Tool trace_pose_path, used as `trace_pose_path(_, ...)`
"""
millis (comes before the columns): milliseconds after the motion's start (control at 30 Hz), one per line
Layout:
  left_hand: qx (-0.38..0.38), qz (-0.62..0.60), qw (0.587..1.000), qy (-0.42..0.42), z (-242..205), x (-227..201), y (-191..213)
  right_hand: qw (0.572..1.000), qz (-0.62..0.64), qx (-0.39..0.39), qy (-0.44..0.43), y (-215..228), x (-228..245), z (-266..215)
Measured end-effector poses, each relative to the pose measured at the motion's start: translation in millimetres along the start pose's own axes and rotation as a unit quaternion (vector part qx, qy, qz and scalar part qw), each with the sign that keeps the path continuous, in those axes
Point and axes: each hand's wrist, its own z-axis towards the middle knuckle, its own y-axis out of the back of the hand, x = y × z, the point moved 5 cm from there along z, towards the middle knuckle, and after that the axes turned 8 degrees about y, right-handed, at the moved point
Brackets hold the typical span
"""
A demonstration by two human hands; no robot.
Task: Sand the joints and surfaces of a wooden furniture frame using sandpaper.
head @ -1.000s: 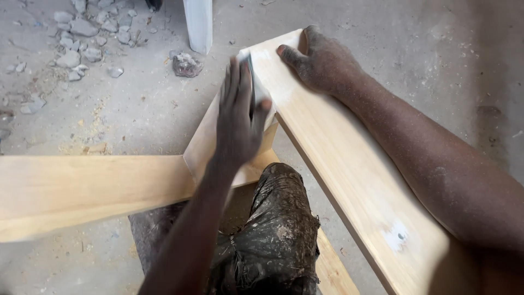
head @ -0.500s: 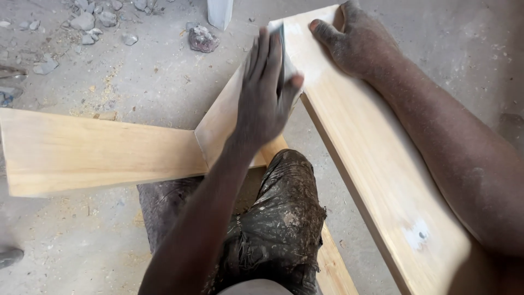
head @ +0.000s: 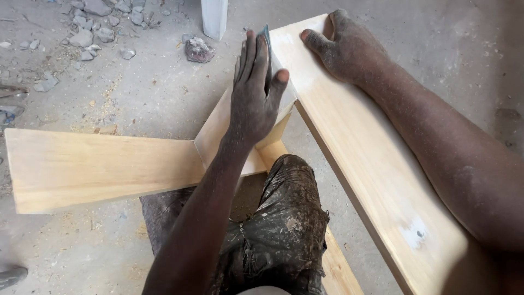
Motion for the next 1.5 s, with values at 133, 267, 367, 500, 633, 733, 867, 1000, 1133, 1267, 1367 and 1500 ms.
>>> trace_pose_path(133, 0.015, -0.033, 0.999, 0.003, -33.3, -35.5, 16.8, 1.0, 0.001, -0.009, 0.014, 0.9, -2.5, 2.6)
trace_pose_path(267, 0.032, -0.064, 0.997, 0.0, -60.2, -50.0, 23.0, 1.0, 0.002, 0.005, 0.005, 0.6, 1.2, 5.4)
trace_pose_path(367, 0.031, -0.018, 0.999, 0.015, -25.5, -25.2, 11.1, 1.0, -0.007, 0.005, 0.001, -1.0, 0.1, 3.1)
trace_pose_path(500, 0.01, -0.02, 1.0, 0.012, 0.2, -16.2, 5.7, 1.0, -0.002, 0.012, -0.022, 5.3, 7.4, -3.8)
trace_pose_path(633, 0.031, -0.03, 0.999, 0.011, -64.9, -65.9, 25.1, 1.0, -0.013, -0.003, 0.009, -1.8, -4.9, 5.7)
trace_pose_path(733, 0.043, 0.008, 0.999, 0.012, -63.4, -61.5, 20.3, 1.0, -0.012, 0.012, -0.005, -1.0, 0.4, 3.9)
trace_pose_path(867, 0.004, -0.005, 1.0, -0.011, 11.6, -23.2, 1.2, 1.0, -0.02, 0.012, -0.017, 0.8, 2.7, 3.1)
trace_pose_path(1000, -0.011, -0.011, 1.0, -0.012, -11.9, -41.8, 7.4, 1.0, -0.015, 0.007, -0.015, 1.9, 5.2, 1.6)
trace_pose_path(1133, 0.042, -0.026, 0.999, -0.017, -91.1, -78.7, 28.3, 0.999, -0.011, 0.018, -0.033, 4.6, 10.8, 0.5)
trace_pose_path(1267, 0.078, -0.03, 0.996, 0.03, -119.9, -79.0, 48.3, 1.0, -0.011, 0.008, -0.01, 1.4, 3.8, 2.0)
trace_pose_path(1367, 0.113, -0.096, 0.973, 0.176, -118.1, -64.6, 68.0, 1.0, -0.011, 0.009, -0.002, -0.4, 5.5, 3.2)
trace_pose_path(1500, 0.128, -0.084, 0.967, 0.204, -98.8, -59.2, 79.8, 1.0, -0.009, -0.001, 0.005, -0.6, 1.1, 0.9)
